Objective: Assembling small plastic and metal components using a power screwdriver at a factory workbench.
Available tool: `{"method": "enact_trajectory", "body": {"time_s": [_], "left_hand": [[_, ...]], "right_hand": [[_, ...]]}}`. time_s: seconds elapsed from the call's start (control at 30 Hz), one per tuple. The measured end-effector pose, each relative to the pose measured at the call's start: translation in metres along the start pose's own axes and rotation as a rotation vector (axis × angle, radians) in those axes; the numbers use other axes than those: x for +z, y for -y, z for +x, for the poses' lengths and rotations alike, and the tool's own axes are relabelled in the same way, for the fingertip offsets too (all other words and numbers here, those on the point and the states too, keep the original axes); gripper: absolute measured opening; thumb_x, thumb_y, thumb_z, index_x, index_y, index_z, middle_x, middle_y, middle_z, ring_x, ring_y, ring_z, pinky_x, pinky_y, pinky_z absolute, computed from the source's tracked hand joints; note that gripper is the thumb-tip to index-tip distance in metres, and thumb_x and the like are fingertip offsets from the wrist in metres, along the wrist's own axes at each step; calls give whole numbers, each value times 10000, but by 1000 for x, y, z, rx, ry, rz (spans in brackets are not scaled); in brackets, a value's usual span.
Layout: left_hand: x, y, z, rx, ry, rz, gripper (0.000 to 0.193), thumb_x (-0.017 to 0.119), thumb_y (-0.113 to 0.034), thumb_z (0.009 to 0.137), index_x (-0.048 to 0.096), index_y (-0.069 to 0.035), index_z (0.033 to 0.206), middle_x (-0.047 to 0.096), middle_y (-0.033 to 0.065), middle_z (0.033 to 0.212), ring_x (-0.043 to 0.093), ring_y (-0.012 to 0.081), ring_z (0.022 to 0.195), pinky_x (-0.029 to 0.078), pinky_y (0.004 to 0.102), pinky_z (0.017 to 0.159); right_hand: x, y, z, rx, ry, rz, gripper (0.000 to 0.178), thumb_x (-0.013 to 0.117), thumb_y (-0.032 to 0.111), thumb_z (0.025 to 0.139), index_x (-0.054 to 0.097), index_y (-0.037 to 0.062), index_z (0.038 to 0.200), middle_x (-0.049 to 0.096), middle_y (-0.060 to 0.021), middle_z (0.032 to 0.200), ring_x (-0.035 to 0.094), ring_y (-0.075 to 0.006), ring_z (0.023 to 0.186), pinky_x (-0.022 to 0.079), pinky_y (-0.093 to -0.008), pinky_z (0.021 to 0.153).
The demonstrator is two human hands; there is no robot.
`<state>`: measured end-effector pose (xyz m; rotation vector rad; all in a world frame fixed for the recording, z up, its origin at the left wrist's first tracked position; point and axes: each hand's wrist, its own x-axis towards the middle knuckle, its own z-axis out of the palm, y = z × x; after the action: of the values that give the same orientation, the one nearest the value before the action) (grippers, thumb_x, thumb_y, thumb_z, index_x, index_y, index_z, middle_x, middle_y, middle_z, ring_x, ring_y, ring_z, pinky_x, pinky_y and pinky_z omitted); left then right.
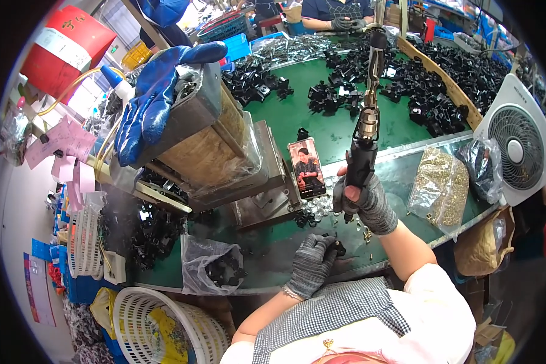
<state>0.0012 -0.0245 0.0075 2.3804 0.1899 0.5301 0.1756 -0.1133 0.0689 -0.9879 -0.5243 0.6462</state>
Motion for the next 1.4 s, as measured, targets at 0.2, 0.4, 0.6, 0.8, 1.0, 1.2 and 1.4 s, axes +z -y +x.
{"method": "enact_trajectory", "body": {"time_s": [0.2,0.4,0.6,0.8,1.0,1.2,1.4], "left_hand": [[0,-2,-2,-2,10,3,279,695,-87,772,650,-46,1044,605,139,932,614,310,842,511,387,731],[5,-1,-1,-17,-9,-6,254,694,-97,782,652,-39,1025,609,136,907,613,307,843,508,387,729],[5,-2,-2,-21,7,31,251,700,-85,771,650,-28,1010,611,133,889,613,306,840,507,386,723],[7,-5,-6,8,-37,59,252,700,-72,757,648,-31,1001,614,133,894,612,308,835,504,390,724],[3,-5,0,-22,-4,24,238,696,-65,756,648,-38,988,615,133,883,608,311,824,502,394,727],[3,-4,3,4,-20,7,231,695,-47,754,651,-30,980,632,133,912,612,307,836,505,384,750],[5,-5,-2,-43,-3,-11,252,688,-79,755,651,-32,1000,608,135,894,596,319,827,493,402,739]], "right_hand": [[-3,-6,1,26,-13,-13,657,806,345,703,470,10,1158,610,-70,729,564,-145,554,412,-260,490],[-3,-4,1,17,-22,-1,657,804,346,708,469,9,1162,613,-73,739,566,-148,557,421,-262,502],[-3,-2,0,13,-15,16,632,795,344,719,468,24,1155,617,-82,738,593,-162,580,428,-265,512],[-5,6,-6,-1,-4,11,613,783,342,732,464,34,1155,618,-88,737,600,-174,582,419,-272,500],[-7,12,-9,16,-16,-27,608,772,341,744,462,41,1172,600,-83,718,560,-162,558,413,-277,505],[-11,9,-8,-10,-21,-32,584,766,328,747,482,40,1169,597,-77,715,557,-147,569,431,-270,520],[-12,9,-11,-31,-35,2,420,759,277,747,555,42,1029,613,-54,739,596,-140,610,468,-266,530]]}}
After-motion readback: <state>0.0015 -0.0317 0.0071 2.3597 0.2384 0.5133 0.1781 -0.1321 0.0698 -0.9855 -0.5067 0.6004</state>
